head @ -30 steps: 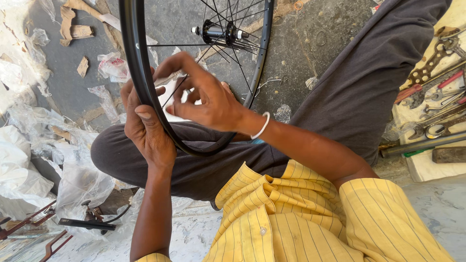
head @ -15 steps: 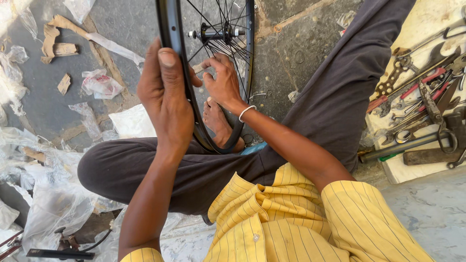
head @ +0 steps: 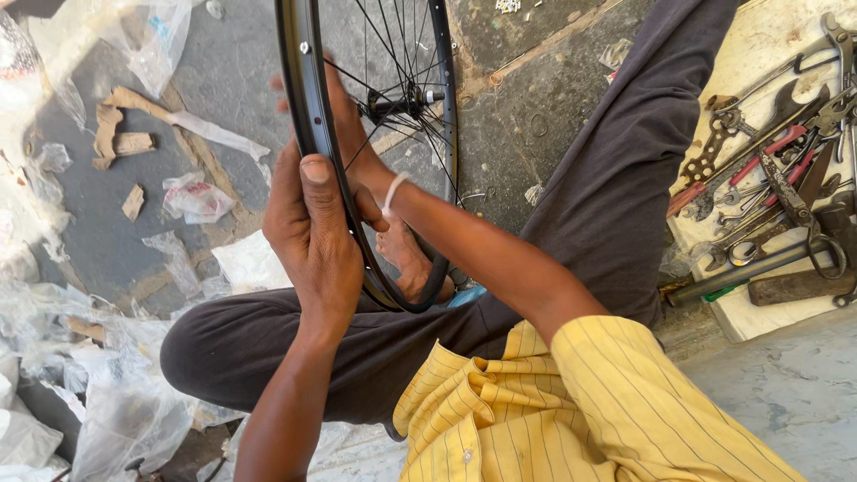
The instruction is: The person sits on the ground and works on a bicycle wheel, using their hands to tighten the spokes and adjust the rim. They rotate the wheel frequently to access different sections and ensure the spokes are properly tensioned.
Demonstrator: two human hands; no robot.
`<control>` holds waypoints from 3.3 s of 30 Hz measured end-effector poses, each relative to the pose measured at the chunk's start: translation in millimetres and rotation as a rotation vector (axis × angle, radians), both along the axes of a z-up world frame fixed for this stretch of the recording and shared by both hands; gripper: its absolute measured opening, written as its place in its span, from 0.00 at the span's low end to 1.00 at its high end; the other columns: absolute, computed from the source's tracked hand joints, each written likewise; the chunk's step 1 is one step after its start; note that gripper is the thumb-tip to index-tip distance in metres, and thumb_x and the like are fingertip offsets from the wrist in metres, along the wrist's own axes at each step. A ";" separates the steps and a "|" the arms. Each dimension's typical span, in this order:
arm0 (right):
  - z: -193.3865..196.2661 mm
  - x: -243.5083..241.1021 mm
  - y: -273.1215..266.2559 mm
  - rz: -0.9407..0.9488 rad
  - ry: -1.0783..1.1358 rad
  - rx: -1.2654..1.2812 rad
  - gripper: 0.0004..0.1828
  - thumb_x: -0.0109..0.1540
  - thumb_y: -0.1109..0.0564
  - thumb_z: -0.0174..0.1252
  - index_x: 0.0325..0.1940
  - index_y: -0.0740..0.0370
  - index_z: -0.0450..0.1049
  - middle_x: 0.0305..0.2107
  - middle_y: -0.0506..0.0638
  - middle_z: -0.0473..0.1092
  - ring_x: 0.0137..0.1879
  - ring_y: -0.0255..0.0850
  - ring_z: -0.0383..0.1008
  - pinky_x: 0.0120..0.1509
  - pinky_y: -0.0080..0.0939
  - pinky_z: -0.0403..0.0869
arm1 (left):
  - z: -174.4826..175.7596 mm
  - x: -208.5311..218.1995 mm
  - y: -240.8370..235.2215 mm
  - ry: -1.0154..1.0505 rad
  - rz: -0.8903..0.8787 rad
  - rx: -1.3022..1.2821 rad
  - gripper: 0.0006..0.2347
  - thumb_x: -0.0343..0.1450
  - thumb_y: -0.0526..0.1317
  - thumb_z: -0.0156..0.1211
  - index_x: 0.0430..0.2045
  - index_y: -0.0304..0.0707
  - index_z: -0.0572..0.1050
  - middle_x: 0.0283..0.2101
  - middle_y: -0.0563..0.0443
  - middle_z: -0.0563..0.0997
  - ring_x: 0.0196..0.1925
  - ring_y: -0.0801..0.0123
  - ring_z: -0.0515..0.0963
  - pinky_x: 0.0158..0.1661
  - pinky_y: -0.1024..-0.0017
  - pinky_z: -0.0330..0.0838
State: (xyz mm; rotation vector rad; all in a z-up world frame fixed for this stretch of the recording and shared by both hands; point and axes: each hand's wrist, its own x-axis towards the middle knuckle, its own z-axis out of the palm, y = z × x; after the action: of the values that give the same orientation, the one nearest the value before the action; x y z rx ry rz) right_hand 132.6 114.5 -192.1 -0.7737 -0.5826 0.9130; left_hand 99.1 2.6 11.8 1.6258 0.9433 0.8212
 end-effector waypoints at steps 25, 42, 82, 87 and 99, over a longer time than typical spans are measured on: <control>17.9 58.2 -139.3 -0.270 -0.648 -0.440 0.17 0.70 0.53 0.49 0.59 0.65 0.72 0.39 0.56 0.79 0.43 0.44 0.82 0.43 0.43 0.81 | -82.0 -18.5 -41.5 -0.042 -0.006 0.170 0.30 0.74 0.35 0.70 0.66 0.32 0.56 0.41 0.54 0.71 0.34 0.80 0.72 0.32 0.82 0.68; -81.1 66.0 -45.1 -0.231 -1.468 -0.718 0.14 0.66 0.53 0.50 0.32 0.66 0.73 0.16 0.56 0.73 0.19 0.43 0.75 0.17 0.43 0.70 | -72.1 -24.2 -12.4 -0.095 0.101 0.242 0.25 0.76 0.36 0.68 0.65 0.33 0.61 0.33 0.59 0.68 0.28 0.84 0.66 0.36 0.82 0.64; -4.9 109.3 -108.9 -0.268 -0.884 -0.337 0.12 0.67 0.60 0.54 0.54 0.65 0.71 0.39 0.54 0.75 0.39 0.41 0.79 0.39 0.37 0.81 | -48.3 -66.8 -15.0 0.133 0.023 0.271 0.16 0.72 0.27 0.67 0.46 0.34 0.64 0.41 0.51 0.72 0.39 0.73 0.72 0.43 0.74 0.71; -171.3 181.7 -74.5 -0.011 -0.977 -0.941 0.14 0.60 0.62 0.61 0.50 0.64 0.73 0.37 0.54 0.78 0.36 0.39 0.78 0.39 0.38 0.75 | -35.8 -96.4 -29.3 0.256 -0.011 0.193 0.16 0.67 0.28 0.69 0.40 0.34 0.65 0.35 0.50 0.73 0.30 0.75 0.71 0.33 0.76 0.68; -219.2 179.4 -9.0 0.506 -0.127 -0.826 0.11 0.62 0.66 0.59 0.49 0.65 0.73 0.36 0.51 0.77 0.34 0.35 0.78 0.31 0.31 0.74 | -32.5 -116.7 -41.0 0.246 0.131 -0.150 0.19 0.60 0.25 0.73 0.36 0.37 0.67 0.36 0.47 0.76 0.34 0.74 0.77 0.37 0.75 0.73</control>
State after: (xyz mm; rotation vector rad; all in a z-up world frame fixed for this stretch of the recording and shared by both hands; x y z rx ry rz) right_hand 312.0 105.5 -411.3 -1.4686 -0.5129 1.6213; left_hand -17.6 -38.4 -20.7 1.5697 1.2655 0.6293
